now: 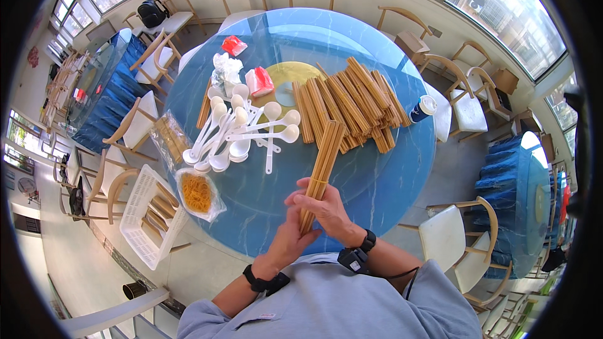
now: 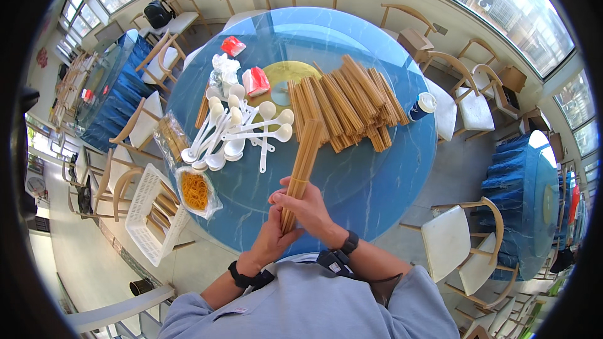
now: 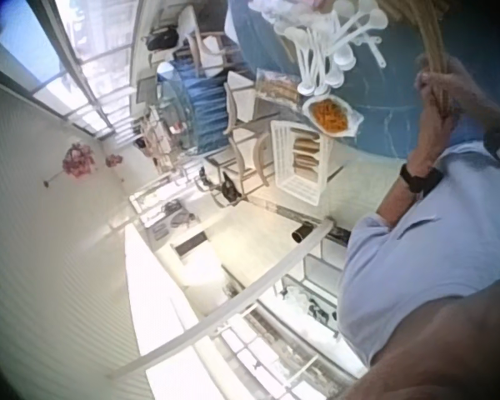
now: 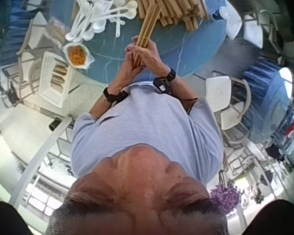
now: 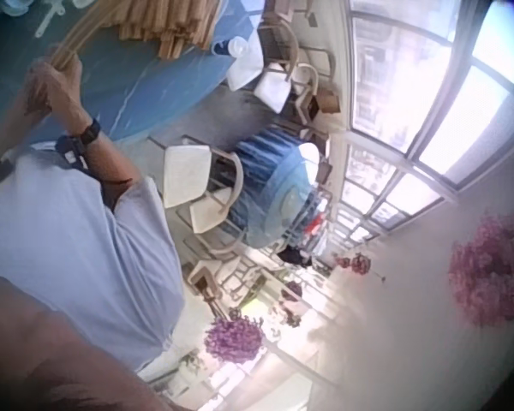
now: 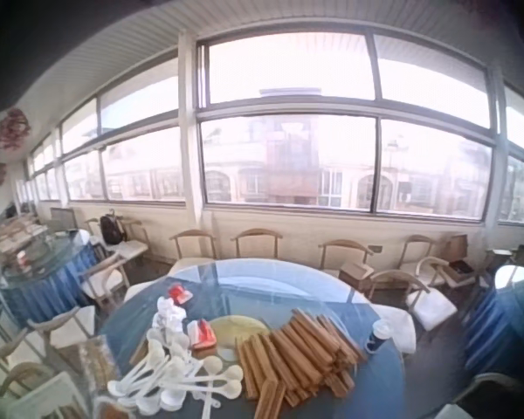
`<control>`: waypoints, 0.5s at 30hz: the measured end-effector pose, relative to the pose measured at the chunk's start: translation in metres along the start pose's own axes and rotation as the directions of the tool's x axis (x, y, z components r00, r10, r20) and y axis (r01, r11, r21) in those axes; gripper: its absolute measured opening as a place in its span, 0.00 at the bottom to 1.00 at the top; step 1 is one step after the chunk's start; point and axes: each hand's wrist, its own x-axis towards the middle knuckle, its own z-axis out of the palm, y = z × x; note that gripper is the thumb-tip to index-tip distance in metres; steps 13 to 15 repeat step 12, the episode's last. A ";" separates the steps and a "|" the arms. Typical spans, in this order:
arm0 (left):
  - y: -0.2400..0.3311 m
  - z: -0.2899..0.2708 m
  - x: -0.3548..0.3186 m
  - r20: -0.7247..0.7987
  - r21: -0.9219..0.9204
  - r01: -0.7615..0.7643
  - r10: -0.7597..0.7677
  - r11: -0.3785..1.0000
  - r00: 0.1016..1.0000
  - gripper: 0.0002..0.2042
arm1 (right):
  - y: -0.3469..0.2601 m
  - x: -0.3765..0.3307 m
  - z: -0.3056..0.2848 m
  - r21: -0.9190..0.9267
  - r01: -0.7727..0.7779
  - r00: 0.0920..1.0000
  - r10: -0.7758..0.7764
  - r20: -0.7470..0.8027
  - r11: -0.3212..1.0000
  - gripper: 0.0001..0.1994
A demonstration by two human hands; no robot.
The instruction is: The person gathers wooden chopsticks and white plastic spoons on a round table, aligns them into small bundles, and secures each bundle with a rubber band. The person places completed bundles into a white basket on the floor.
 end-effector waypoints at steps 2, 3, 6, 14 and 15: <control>0.014 -0.026 -0.015 0.013 0.077 0.095 -0.096 0.993 0.995 0.40 | -0.013 -0.002 0.038 0.037 0.008 1.000 -0.007 -0.013 0.999 0.21; 0.020 -0.041 -0.019 0.007 0.173 -0.116 0.116 0.978 0.993 0.38 | -0.022 -0.004 0.050 -0.088 0.097 0.995 -0.097 -0.004 0.991 0.20; 0.034 -0.091 -0.041 0.057 0.188 -0.332 0.327 0.924 0.943 0.28 | -0.042 -0.017 0.080 -0.307 0.259 0.966 -0.243 0.090 0.916 0.18; 0.061 -0.114 -0.057 -0.208 -0.168 -0.419 0.384 0.892 0.900 0.40 | -0.061 -0.039 0.112 -0.456 0.292 0.943 -0.175 0.283 0.841 0.28; 0.061 -0.114 -0.057 -0.208 -0.168 -0.419 0.384 0.892 0.900 0.40 | -0.061 -0.039 0.112 -0.456 0.292 0.943 -0.175 0.283 0.841 0.28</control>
